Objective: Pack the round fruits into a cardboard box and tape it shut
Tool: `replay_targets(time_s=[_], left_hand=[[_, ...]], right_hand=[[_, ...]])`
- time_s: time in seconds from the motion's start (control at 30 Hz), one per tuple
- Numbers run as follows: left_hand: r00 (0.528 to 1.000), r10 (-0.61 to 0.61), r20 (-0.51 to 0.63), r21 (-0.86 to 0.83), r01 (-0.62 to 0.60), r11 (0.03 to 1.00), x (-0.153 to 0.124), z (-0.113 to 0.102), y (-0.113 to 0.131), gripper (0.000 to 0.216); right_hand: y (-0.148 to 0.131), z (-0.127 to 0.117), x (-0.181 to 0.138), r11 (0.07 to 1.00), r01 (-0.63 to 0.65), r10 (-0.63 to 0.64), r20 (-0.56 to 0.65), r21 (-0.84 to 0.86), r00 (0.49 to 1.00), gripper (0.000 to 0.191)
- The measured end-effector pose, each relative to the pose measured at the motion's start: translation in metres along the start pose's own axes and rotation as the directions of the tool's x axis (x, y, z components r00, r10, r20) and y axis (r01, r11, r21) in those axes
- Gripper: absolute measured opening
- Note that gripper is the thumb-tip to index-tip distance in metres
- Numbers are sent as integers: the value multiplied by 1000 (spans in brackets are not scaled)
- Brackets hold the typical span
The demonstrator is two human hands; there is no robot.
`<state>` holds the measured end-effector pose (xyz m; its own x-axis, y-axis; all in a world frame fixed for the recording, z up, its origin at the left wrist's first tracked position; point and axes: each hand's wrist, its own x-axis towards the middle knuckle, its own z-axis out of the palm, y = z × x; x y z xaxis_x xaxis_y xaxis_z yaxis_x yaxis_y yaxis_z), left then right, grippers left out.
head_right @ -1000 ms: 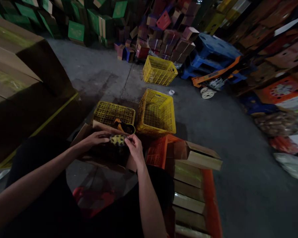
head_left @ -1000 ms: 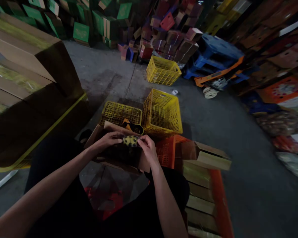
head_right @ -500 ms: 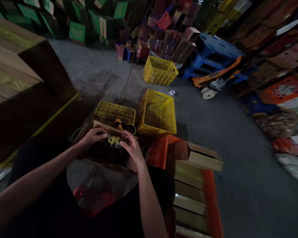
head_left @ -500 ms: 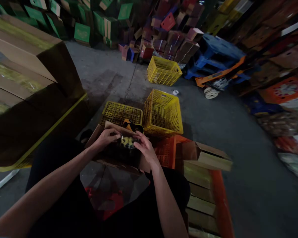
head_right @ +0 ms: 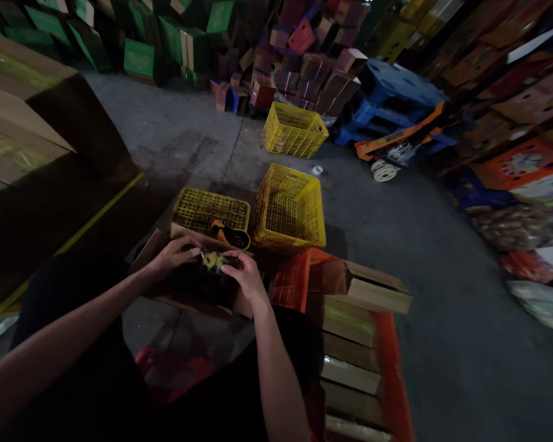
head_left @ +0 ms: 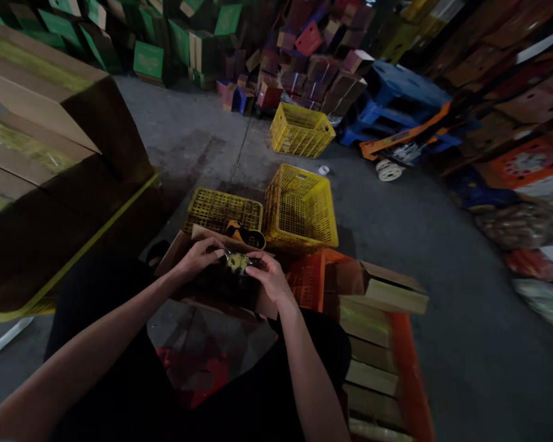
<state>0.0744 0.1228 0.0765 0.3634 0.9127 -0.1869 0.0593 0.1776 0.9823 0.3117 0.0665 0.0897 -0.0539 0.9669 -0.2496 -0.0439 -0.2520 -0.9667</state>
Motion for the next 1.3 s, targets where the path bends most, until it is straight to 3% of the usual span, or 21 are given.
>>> replay_targets(time_s=[0.13,0.23,0.37,0.53,0.7,0.83,0.93,1.0,1.13,1.3], left_hand=[[980,26,198,-113,-4,994,0,-2,5,51],[951,9,309,-104,25,994,0,1,-2,68],[966,-60,252,-6,63,998,3,5,-14,59],[961,84,264,74,-107,991,3,3,-5,53],[946,174,273,142,-218,966,-2,6,4,52],[963,98,253,67,-118,991,-5,9,4,69],[989,-2,151,20,-1,1000,-3,9,1,64],[990,-22,143,5,21,1000,0,7,-3,60],[976,-10,217,28,4,1000,5,4,-14,54],[961,98,260,96,-126,987,8,0,-21,54]], right_hand=[[-1,-1,1,993,94,-95,-2,-75,996,31],[0,0,2,987,139,-139,12,-83,990,26],[-2,4,1,987,138,-132,71,-83,989,28],[-10,9,-5,999,35,-29,187,-31,982,63],[-5,10,-7,993,-122,118,179,10,977,46],[0,5,-4,994,-37,47,94,-102,994,51],[0,3,-4,988,22,-7,98,-155,995,56],[-2,4,-6,981,64,-41,127,-184,991,57],[-8,7,-9,971,119,-82,179,-206,980,62],[-11,6,-7,960,64,-5,211,-274,977,53]])
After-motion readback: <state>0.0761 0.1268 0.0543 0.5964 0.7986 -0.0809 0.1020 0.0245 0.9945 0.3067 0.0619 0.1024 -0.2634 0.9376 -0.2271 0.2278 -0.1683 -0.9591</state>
